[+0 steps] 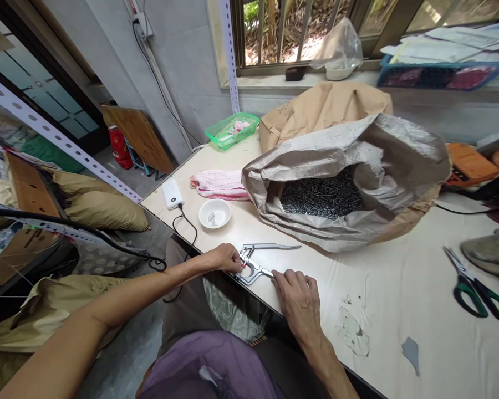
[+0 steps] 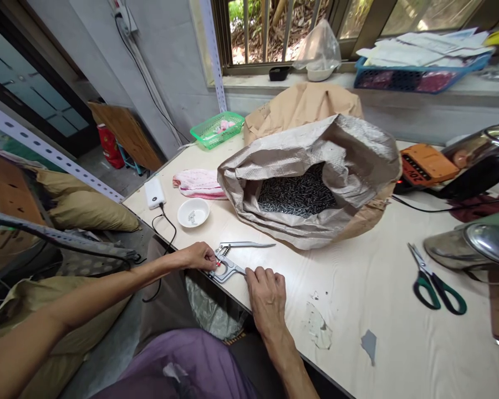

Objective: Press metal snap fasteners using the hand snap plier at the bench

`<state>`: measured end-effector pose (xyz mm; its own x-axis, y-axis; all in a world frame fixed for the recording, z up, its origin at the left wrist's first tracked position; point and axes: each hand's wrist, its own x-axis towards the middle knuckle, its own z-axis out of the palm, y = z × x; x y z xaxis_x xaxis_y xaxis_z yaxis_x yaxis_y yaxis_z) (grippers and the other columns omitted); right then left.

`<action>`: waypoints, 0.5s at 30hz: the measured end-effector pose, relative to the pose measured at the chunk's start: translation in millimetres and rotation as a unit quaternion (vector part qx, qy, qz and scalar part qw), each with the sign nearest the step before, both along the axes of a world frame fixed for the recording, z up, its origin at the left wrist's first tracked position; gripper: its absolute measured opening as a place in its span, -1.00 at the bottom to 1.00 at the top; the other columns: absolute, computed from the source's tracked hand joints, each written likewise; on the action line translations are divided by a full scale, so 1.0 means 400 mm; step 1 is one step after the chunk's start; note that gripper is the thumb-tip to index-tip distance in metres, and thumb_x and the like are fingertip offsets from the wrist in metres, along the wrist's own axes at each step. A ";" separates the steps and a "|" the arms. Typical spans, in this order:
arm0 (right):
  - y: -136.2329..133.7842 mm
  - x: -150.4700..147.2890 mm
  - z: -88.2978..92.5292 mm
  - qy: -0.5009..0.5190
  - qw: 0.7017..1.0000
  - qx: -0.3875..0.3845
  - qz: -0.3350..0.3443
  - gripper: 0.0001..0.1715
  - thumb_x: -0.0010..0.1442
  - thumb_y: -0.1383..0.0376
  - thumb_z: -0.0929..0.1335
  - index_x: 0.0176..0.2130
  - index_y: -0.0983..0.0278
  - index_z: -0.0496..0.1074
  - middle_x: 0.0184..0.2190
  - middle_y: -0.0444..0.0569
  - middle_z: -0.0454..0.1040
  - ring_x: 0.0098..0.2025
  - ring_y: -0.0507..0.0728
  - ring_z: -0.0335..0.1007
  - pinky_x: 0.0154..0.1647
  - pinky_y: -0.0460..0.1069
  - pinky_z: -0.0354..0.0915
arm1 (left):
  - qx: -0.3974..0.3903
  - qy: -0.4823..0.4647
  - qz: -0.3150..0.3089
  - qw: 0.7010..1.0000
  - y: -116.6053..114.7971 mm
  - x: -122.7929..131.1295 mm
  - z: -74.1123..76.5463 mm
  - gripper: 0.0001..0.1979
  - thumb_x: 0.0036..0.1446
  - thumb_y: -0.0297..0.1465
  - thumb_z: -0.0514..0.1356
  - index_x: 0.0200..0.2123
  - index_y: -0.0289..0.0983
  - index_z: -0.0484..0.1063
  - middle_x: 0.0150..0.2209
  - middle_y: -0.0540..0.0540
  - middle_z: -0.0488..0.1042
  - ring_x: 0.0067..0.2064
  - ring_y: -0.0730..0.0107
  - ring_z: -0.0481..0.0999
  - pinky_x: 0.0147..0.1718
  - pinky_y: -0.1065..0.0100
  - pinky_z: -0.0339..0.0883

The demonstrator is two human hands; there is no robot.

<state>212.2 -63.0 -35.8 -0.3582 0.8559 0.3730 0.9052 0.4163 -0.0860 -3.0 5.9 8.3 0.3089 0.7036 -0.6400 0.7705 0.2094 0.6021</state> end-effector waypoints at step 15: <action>0.111 -0.043 0.047 -0.023 0.998 -0.040 -0.040 -0.58 0.19 0.46 0.19 0.02 0.25 0.35 -0.06 0.09 0.39 -0.16 0.17 0.18 -0.24 0.04 0.05 | 0.073 0.000 -0.008 0.997 -0.029 -0.008 -0.034 -0.79 -0.08 -0.32 0.16 -0.50 -0.37 0.46 -0.58 0.06 0.33 -0.49 0.51 0.24 -0.50 0.50 0.06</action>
